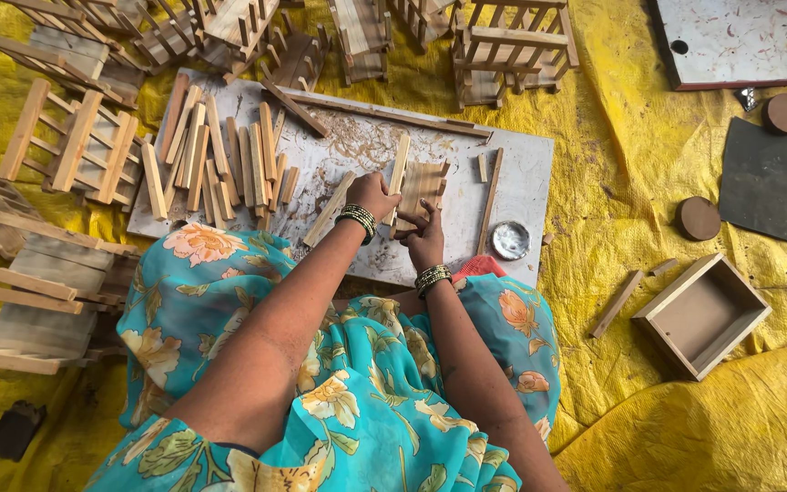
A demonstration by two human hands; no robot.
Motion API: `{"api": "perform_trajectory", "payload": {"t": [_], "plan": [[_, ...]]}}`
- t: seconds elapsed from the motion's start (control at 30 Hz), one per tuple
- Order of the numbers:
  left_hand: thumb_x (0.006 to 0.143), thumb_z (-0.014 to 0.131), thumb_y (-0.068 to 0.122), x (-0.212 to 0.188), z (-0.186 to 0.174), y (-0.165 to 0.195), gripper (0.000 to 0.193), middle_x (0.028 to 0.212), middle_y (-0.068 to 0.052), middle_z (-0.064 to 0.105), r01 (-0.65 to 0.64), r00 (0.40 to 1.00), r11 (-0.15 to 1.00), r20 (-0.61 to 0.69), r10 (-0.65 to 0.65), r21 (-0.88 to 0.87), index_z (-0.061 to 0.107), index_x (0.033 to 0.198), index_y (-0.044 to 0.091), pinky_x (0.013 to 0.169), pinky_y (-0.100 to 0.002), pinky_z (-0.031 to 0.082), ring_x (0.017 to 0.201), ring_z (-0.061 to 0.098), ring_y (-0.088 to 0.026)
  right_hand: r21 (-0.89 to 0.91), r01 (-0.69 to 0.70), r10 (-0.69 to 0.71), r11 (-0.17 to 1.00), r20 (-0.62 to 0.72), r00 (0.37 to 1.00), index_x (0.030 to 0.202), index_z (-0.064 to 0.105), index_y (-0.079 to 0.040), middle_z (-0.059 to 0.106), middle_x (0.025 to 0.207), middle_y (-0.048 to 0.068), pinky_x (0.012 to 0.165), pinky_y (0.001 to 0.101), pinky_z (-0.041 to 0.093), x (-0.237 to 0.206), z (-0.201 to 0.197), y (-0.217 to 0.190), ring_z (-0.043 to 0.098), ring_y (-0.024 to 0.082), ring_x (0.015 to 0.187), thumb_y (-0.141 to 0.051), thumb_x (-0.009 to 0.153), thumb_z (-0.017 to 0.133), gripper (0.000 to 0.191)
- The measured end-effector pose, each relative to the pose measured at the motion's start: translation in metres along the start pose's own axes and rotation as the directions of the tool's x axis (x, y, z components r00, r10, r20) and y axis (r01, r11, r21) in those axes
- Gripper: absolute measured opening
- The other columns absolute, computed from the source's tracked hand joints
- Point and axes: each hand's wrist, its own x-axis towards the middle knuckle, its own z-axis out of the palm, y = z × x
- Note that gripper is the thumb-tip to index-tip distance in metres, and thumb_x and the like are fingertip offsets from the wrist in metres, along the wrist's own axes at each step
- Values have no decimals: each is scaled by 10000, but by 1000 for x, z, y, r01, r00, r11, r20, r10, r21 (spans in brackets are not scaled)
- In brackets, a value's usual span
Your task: The person sits on the ground and assembles small wooden furniture pieces, picking wooden sticks and slats one at a time and fitting them into partially built miniature chair-like frames on a board, occasionally reaching into a small metal dish before placing parts.
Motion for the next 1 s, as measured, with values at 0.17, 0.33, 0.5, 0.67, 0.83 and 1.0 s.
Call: {"api": "perform_trajectory", "payload": {"t": [0.17,0.33,0.5,0.67,0.83,1.0], "plan": [[710,879,379,-2,3,1,366,756,-104,717,-18,1000,1000,0,18,-10,653,727,93,755,-415,586,772,721,-288,39,-22,22,999,13,1000,1484,278,-74,686,1305,198,672,284,594,-1,0,0,752,212,796,217,730,412,819],[709,880,378,-1,4,1,360,760,-102,723,1,1000,1000,8,-1,-19,655,733,99,755,-408,590,770,725,-287,20,-11,10,1000,15,1000,1489,284,-71,687,1307,208,674,293,582,-1,-1,-1,748,214,806,215,752,424,803],[710,884,383,-1,5,-1,367,755,-102,721,-6,1000,1000,5,6,-10,651,734,99,759,-410,589,770,724,-288,21,-32,32,999,8,999,1488,284,-87,687,1310,202,692,290,598,-1,0,-1,751,208,819,220,745,418,815],[732,876,375,-2,5,1,359,750,-98,715,-20,1000,1000,10,21,-5,645,733,99,759,-411,586,777,723,-284,24,-37,36,999,9,999,1492,286,-92,689,1313,203,690,284,592,-1,-1,0,746,206,817,231,738,411,830],[741,873,363,-2,5,2,353,749,-92,707,-12,1000,1000,17,12,0,638,744,100,751,-415,582,779,719,-283,19,-17,17,1000,17,1000,1492,283,-86,695,1308,203,680,273,584,-2,-2,-1,748,203,817,230,743,406,822],[749,871,360,-2,5,2,351,744,-89,703,-12,1000,1000,14,12,-1,634,744,102,752,-415,578,775,717,-285,14,-24,24,1000,2,1000,1494,274,-81,700,1299,201,672,267,579,-2,-1,-1,750,201,809,231,745,401,820]]}}
